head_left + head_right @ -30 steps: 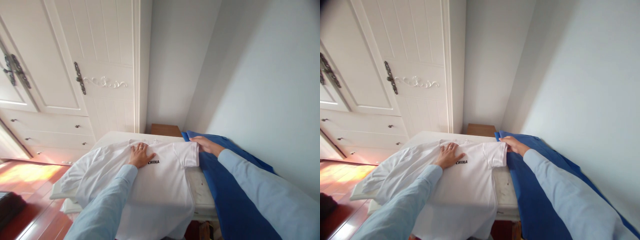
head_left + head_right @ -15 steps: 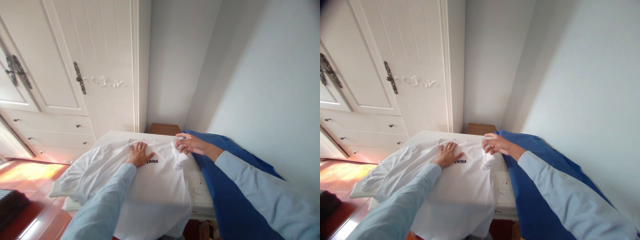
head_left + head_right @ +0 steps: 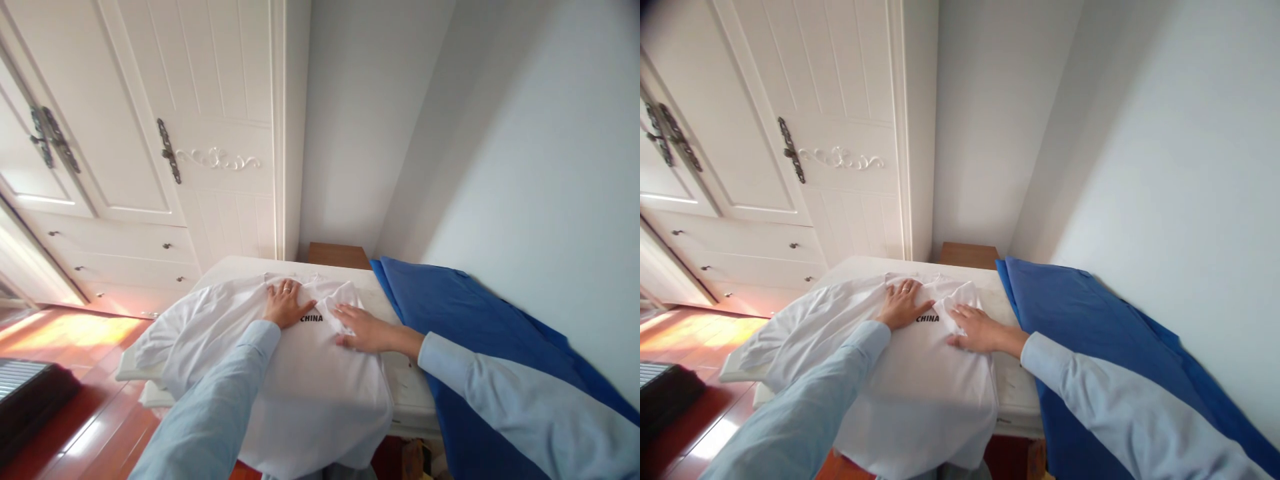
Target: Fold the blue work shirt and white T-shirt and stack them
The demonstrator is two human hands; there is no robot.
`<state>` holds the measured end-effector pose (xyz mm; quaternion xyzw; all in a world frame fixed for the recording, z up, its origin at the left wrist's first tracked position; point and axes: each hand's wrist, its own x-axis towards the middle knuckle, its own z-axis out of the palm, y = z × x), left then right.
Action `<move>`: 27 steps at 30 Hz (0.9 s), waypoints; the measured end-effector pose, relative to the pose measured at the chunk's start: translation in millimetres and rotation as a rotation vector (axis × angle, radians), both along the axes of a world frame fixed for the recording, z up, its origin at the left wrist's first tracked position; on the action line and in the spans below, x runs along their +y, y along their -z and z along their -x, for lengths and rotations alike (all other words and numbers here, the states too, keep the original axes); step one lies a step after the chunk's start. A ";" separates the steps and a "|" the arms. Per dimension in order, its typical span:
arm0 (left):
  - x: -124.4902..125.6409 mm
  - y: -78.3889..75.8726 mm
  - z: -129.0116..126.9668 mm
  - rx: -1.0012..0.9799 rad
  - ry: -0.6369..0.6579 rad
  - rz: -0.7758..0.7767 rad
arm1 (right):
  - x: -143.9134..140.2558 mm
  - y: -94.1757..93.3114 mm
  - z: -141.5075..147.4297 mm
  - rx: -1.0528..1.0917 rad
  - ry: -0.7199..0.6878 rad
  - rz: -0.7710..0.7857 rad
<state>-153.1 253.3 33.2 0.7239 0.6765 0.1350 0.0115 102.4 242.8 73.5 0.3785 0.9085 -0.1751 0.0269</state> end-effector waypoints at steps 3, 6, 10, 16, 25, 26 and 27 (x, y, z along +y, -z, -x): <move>-0.3 -0.4 -0.6 -0.013 0.000 0.006 | -13.2 13.3 -2.5 -0.033 0.024 -0.028; -1.1 -1.2 -1.4 -0.016 0.003 0.015 | -8.7 9.2 4.1 0.049 0.037 -0.126; -2.2 -1.3 -2.1 -0.014 0.003 0.023 | 12.2 -1.1 35.6 0.217 -0.036 -0.258; 2.3 -2.1 5.1 -0.166 -0.008 -0.002 | 42.6 20.9 84.5 0.172 0.072 -0.332; -1.1 -5.5 15.9 -0.321 -0.181 -0.135 | 62.7 46.4 75.4 0.054 0.098 -0.321; -4.4 -8.6 20.8 -0.319 -0.178 -0.148 | 62.4 45.3 75.6 0.041 0.100 -0.310; -8.5 -12.7 28.6 -0.313 -0.182 -0.161 | 61.9 44.2 76.0 0.032 0.102 -0.300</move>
